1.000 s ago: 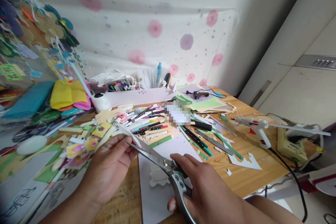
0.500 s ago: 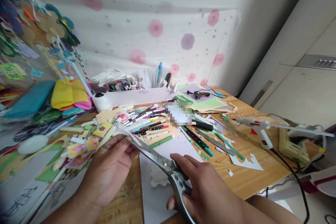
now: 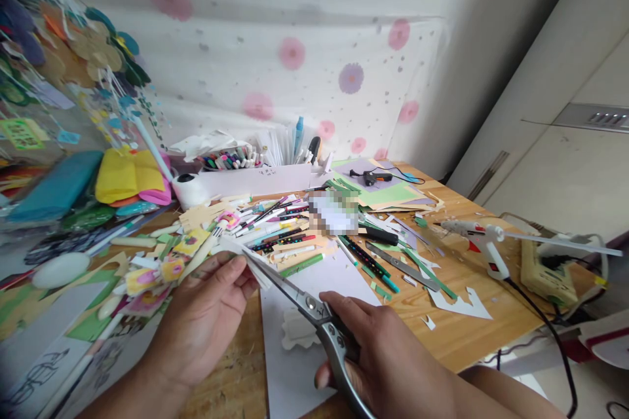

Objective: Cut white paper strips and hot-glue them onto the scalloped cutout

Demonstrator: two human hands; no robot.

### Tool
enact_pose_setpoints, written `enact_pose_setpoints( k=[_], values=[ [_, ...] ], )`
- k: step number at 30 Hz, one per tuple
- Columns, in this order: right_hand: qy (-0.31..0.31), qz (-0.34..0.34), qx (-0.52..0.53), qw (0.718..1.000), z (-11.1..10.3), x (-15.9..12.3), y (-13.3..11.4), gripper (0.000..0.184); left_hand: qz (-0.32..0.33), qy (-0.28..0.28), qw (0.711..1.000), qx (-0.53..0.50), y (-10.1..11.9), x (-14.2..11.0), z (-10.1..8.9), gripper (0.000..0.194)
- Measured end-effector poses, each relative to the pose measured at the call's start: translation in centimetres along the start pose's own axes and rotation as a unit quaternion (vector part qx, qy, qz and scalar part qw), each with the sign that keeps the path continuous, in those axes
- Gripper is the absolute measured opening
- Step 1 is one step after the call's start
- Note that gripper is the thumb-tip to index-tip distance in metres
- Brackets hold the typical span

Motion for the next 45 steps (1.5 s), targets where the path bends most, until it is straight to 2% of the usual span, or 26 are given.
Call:
enact_pose_setpoints(
  k=[10,18,27,36,40,45],
  values=[
    [-0.005,-0.011,-0.02,1.0,-0.25,0.05,0.08,0.06,0.009,-0.023,0.999,0.042,0.15,-0.04,0.16,0.006],
    [0.01,-0.014,-0.03,0.999,0.13,-0.01,0.19,0.058,0.004,-0.041,0.997,0.071,-0.25,-0.28,0.35,0.003],
    [0.025,0.005,-0.062,0.998,-0.4,0.11,0.56,0.062,0.003,-0.032,0.995,0.094,-0.13,-0.28,0.38,0.004],
    [0.003,0.0,-0.001,1.0,-0.34,-0.01,0.48,0.06,0.016,-0.03,0.995,0.093,0.17,-0.2,0.4,0.007],
    [0.0,-0.01,0.01,1.0,-0.32,-0.13,0.36,0.061,0.02,-0.027,0.992,0.119,0.17,-0.17,0.3,0.005],
    [-0.002,-0.02,0.005,1.0,-0.36,-0.08,0.23,0.061,0.025,-0.02,0.994,0.102,0.2,-0.21,0.33,0.005]
  ],
)
Point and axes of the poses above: each hand's wrist, its own x-axis towards the middle knuckle, its own z-axis out of the palm, y = z × x, the point moved 4 cm from there along x, towards the middle knuckle, and after that the axes turned 6 degrees about -y, right-handed, at the moved point
